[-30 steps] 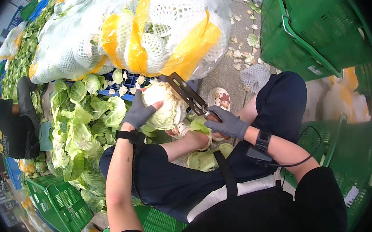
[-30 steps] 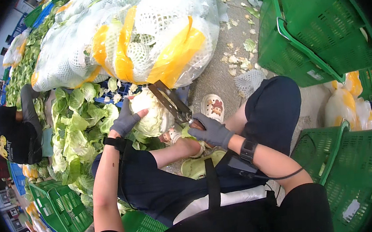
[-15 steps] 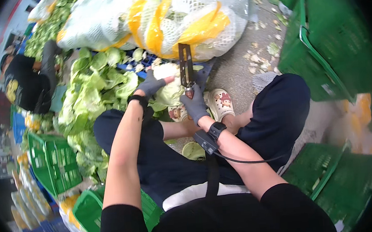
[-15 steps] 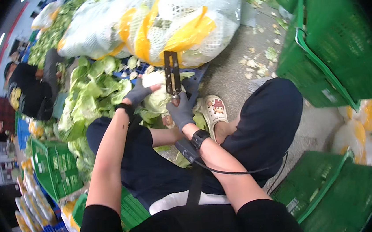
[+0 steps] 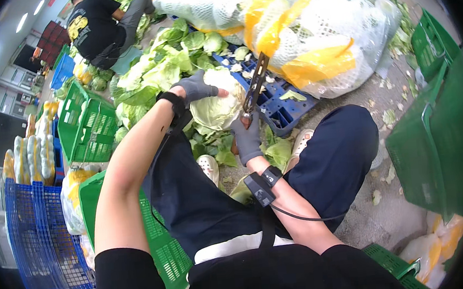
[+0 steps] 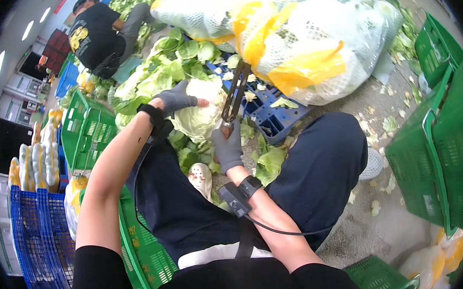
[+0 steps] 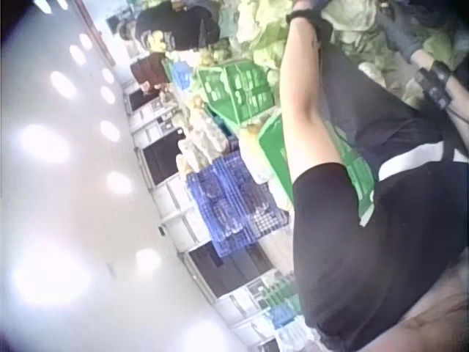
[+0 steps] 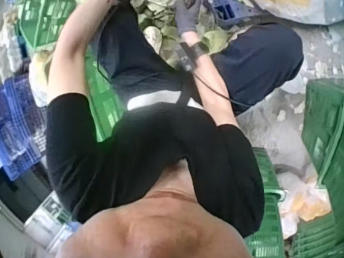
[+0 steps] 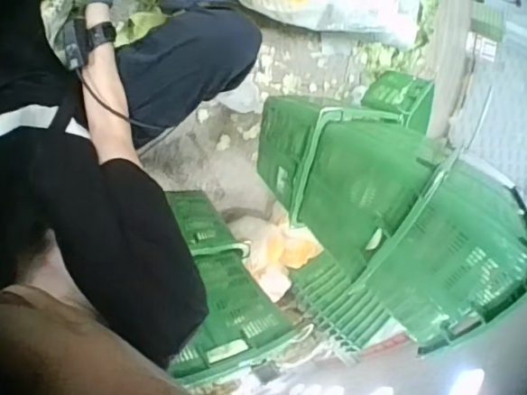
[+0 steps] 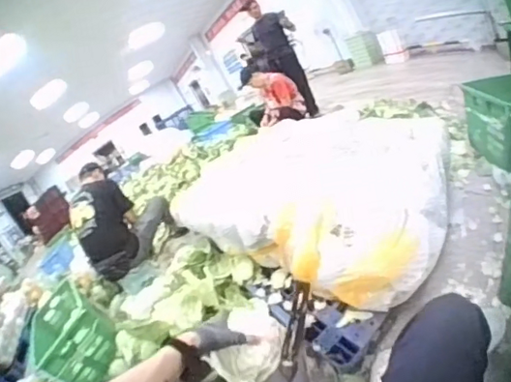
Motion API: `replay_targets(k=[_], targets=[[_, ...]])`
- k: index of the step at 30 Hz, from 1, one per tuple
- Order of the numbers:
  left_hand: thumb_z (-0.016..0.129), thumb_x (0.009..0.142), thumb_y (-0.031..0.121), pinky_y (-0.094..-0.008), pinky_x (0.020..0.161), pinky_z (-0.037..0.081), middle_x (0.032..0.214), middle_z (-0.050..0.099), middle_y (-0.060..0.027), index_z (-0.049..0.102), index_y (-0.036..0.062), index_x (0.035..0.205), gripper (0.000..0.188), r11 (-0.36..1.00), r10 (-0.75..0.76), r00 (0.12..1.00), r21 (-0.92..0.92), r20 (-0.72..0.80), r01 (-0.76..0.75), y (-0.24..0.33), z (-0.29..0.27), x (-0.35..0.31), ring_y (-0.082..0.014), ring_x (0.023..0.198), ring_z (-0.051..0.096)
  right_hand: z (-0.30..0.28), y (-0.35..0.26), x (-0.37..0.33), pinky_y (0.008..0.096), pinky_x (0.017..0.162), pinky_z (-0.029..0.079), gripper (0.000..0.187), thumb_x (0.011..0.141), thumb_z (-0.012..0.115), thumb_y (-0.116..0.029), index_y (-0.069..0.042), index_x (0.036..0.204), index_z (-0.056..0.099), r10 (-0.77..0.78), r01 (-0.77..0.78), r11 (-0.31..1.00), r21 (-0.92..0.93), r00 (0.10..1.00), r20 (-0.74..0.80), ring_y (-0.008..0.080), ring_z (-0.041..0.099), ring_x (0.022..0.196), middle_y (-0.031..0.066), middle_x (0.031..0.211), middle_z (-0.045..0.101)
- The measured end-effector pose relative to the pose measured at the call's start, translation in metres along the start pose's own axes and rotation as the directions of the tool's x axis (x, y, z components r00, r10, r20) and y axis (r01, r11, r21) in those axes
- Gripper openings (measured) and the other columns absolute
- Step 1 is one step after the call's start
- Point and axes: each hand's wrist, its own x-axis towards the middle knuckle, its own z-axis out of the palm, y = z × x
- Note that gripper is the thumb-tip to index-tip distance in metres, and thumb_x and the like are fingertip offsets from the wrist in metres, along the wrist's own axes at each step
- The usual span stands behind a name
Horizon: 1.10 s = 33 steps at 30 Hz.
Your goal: The person removes a cabbage from a mesh bag, peels away the outer leaves by hand, and trims the stem using a knife before placing it into a green crate.
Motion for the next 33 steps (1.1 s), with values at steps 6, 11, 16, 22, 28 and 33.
replay_targets(k=[6, 11, 16, 22, 28, 33], targets=[[0.077, 0.058, 0.056, -0.0348, 0.104, 0.034, 0.137, 0.04, -0.0262, 0.022, -0.0077, 0.14, 0.118, 0.975, -0.051, 0.981, -0.221, -0.187, 0.008, -0.046, -0.03, -0.023, -0.0333, 0.127, 0.042, 0.051, -0.02, 0.022, 0.0244, 0.065, 0.043, 0.032, 0.078, 0.059, -0.01, -0.005, 0.107, 0.046, 0.045, -0.056, 0.996, 0.072, 0.988, 0.151, 0.0095, 0.05, 0.073, 0.0019, 0.084, 0.053], [0.074, 0.07, 0.046, -0.0346, 0.102, 0.035, 0.133, 0.043, -0.0226, 0.022, -0.011, 0.137, 0.103, 0.945, -0.04, 0.94, -0.318, -0.339, -0.074, -0.104, -0.074, -0.037, -0.0301, 0.123, 0.044, 0.122, -0.03, 0.051, 0.0251, 0.065, 0.046, 0.035, 0.079, 0.06, -0.01, -0.003, 0.11, 0.044, -0.02, 0.01, 0.999, 0.035, 0.962, 0.274, 0.0095, 0.052, 0.074, 0.0024, 0.088, 0.054], [0.07, 0.079, 0.037, -0.0341, 0.094, 0.042, 0.123, 0.05, -0.0187, 0.031, -0.0043, 0.132, 0.077, 0.725, -0.167, 0.833, -0.638, -0.528, -0.259, -0.186, -0.106, -0.048, -0.0254, 0.11, 0.052, 0.216, -0.023, 0.09, 0.0265, 0.068, 0.047, 0.044, 0.08, 0.062, -0.015, -0.001, 0.117, 0.042, -0.038, 0.048, 0.999, -0.005, 0.857, 0.513, 0.0118, 0.056, 0.077, 0.0054, 0.091, 0.057], [0.068, 0.073, 0.055, -0.0367, 0.087, 0.048, 0.12, 0.053, -0.0261, 0.032, -0.0059, 0.128, 0.09, 0.846, -0.337, 0.864, -0.524, -0.375, 0.102, -0.283, -0.079, 0.001, -0.0307, 0.104, 0.058, 0.238, 0.077, 0.095, 0.0284, 0.073, 0.045, 0.049, 0.079, 0.064, -0.022, -0.002, 0.118, 0.043, 0.144, 0.013, 0.97, -0.244, 0.779, 0.611, 0.0132, 0.049, 0.081, 0.0055, 0.09, 0.053], [0.071, 0.072, 0.052, -0.0356, 0.101, 0.037, 0.134, 0.042, -0.0258, 0.016, -0.0055, 0.142, 0.106, 0.785, -0.489, 0.861, -0.5, -0.14, 0.365, -0.324, 0.016, 0.059, -0.0304, 0.124, 0.044, 0.19, 0.178, 0.113, 0.0256, 0.065, 0.044, 0.044, 0.079, 0.066, -0.021, -0.002, 0.113, 0.045, 0.422, -0.185, 0.878, -0.442, 0.734, 0.531, 0.0102, 0.05, 0.073, 0.0017, 0.084, 0.053], [0.071, 0.073, 0.047, -0.036, 0.098, 0.038, 0.129, 0.047, -0.0236, 0.022, -0.001, 0.142, 0.097, 0.708, -0.399, 0.886, -0.693, -0.235, 0.135, -0.353, 0.035, 0.059, -0.0309, 0.119, 0.048, 0.168, 0.161, 0.154, 0.0334, 0.084, 0.045, 0.067, 0.081, 0.065, -0.045, 0.002, 0.124, 0.044, 0.461, 0.109, 0.727, -0.677, 0.654, 0.6, 0.0228, 0.058, 0.097, 0.016, 0.106, 0.06]])
